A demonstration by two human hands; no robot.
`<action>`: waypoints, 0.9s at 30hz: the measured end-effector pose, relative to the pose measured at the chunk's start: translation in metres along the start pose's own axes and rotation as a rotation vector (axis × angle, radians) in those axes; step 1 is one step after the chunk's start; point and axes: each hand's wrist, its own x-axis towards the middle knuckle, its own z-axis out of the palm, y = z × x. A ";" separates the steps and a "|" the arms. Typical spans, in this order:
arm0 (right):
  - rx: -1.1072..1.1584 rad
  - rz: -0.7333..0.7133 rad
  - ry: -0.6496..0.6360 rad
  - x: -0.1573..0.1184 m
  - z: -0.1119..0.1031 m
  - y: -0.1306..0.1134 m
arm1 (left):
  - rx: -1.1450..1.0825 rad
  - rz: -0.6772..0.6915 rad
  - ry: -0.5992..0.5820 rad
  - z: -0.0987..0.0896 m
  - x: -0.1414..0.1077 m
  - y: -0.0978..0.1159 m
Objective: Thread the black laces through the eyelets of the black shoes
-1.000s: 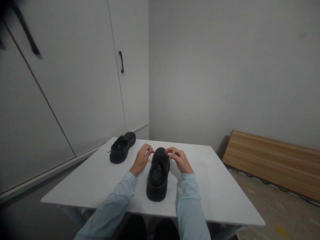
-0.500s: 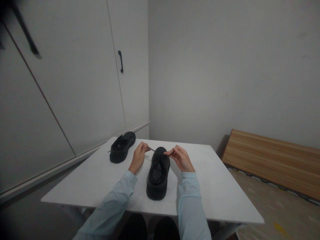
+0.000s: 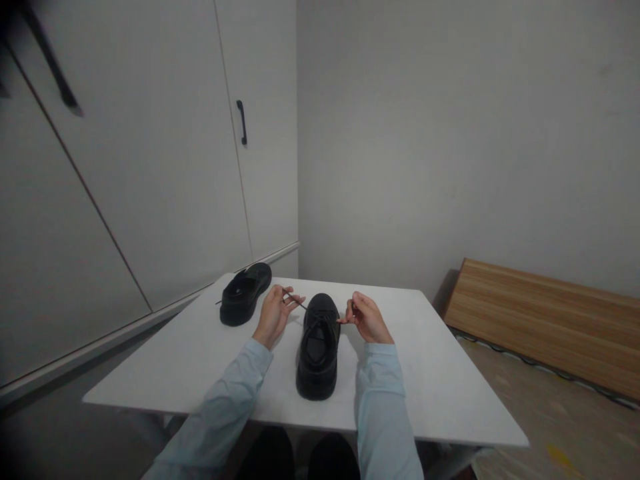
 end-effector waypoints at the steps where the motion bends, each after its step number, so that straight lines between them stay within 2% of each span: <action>1: -0.008 0.008 0.003 0.000 0.000 0.000 | 0.000 -0.005 -0.005 0.001 -0.001 0.000; 9: -0.060 0.085 0.034 0.000 -0.004 0.001 | 0.071 -0.005 -0.021 -0.001 0.001 -0.002; 17: -0.126 0.139 -0.023 -0.003 -0.003 -0.002 | 0.115 0.010 0.037 -0.008 0.006 -0.003; 27: -0.147 0.153 0.005 -0.004 -0.007 -0.003 | 0.135 0.014 0.103 -0.014 0.010 -0.004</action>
